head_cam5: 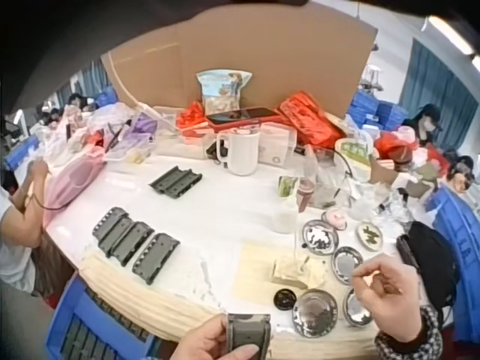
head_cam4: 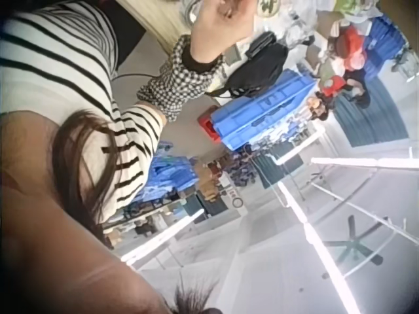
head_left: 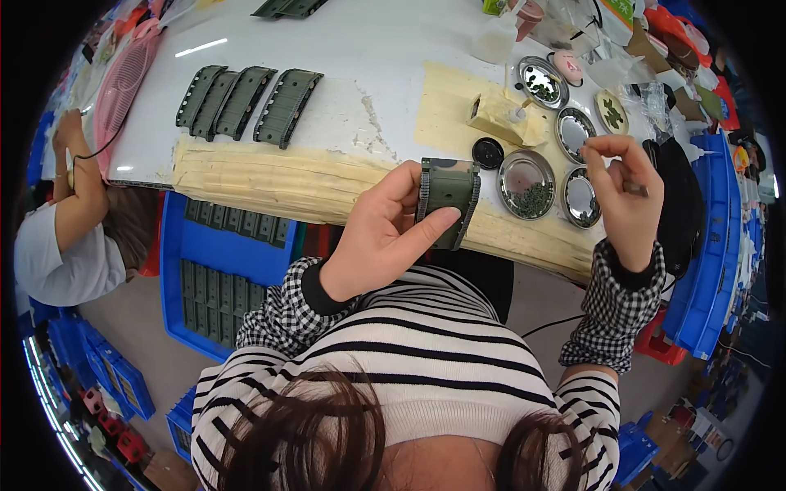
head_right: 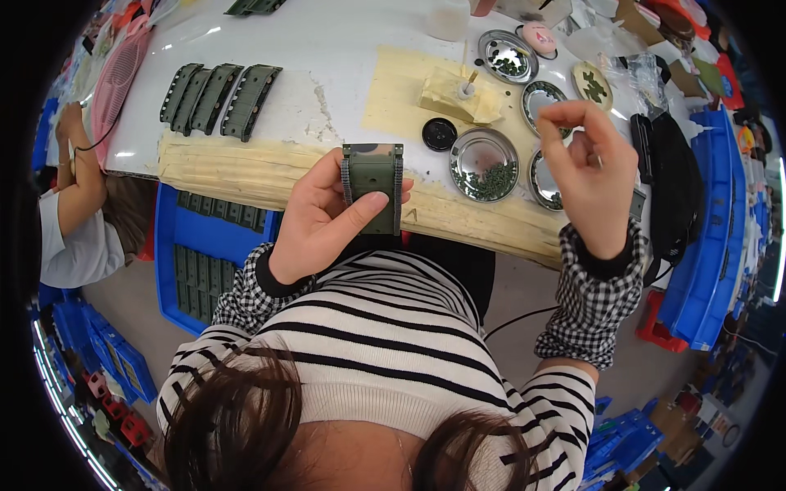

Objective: The person is using a thin metal tool to inspect and manipulate small green plastic components on a workbench in a factory setting.

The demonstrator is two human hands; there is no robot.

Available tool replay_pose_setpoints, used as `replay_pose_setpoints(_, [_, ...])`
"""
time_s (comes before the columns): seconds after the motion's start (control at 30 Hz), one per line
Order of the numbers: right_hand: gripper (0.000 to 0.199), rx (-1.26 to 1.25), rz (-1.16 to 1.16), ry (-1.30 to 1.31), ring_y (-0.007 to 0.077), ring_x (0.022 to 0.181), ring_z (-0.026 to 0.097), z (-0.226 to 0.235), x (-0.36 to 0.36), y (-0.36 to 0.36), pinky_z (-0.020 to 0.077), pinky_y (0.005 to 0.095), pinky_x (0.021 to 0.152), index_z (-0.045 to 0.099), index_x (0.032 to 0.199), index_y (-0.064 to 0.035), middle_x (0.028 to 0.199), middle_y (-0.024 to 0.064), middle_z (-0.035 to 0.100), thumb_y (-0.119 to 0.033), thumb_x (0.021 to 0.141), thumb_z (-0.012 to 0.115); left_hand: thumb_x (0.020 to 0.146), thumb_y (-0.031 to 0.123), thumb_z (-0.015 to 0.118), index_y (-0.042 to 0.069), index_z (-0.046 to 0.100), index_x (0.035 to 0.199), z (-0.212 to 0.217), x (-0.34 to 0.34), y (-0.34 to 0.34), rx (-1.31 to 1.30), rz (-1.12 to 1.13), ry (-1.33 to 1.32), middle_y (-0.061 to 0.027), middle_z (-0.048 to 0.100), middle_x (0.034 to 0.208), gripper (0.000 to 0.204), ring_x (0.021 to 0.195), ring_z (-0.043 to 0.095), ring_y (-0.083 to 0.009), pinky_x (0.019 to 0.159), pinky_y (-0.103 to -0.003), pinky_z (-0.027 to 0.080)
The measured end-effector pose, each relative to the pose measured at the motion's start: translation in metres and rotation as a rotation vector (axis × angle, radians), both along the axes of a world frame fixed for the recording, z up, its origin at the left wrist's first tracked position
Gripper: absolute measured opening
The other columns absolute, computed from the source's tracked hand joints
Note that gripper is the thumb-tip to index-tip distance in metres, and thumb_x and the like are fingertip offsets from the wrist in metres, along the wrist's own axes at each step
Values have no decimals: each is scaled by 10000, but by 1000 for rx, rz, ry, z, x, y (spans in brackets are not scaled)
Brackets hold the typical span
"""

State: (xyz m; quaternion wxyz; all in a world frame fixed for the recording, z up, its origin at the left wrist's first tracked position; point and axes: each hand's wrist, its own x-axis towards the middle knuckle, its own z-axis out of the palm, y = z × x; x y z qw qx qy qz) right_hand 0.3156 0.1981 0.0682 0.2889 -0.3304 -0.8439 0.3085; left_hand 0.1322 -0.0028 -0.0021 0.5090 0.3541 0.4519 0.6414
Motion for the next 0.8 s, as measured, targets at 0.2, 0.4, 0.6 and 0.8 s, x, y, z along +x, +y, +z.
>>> replay_pose_setpoints(0.2, [160,-160,120,141,-13,488,282,-8,-19,-60,188,189,453,698,923,-18,596,-84,457,63,786,688,957,-11,509,-7,390,1342,9,11,7,98,140,-119,-151,615,1182,402,1124,591,-198,944,-339,509])
replay_pose_setpoints(0.4, [202,-237,253,244,11,488,310,-19,-38,-80,242,169,450,702,932,-25,885,8,595,82,763,680,957,73,578,20,570,1193,2,11,5,69,82,-102,-45,594,1051,242,910,587,-77,789,-204,465])
replay_pose_setpoints(0.6, [207,-209,277,169,45,524,398,-23,-41,-92,315,195,460,708,944,-41,830,15,584,66,766,706,967,129,589,22,595,999,-11,8,3,70,103,1,41,540,867,111,742,441,-16,655,-167,374])
replay_pose_setpoints(0.8, [231,208,392,100,186,613,596,-18,-38,-88,468,275,517,699,948,-30,837,87,610,12,730,762,1006,171,518,22,552,954,-1,7,3,77,-3,-87,37,502,835,162,756,423,-27,671,-183,372])
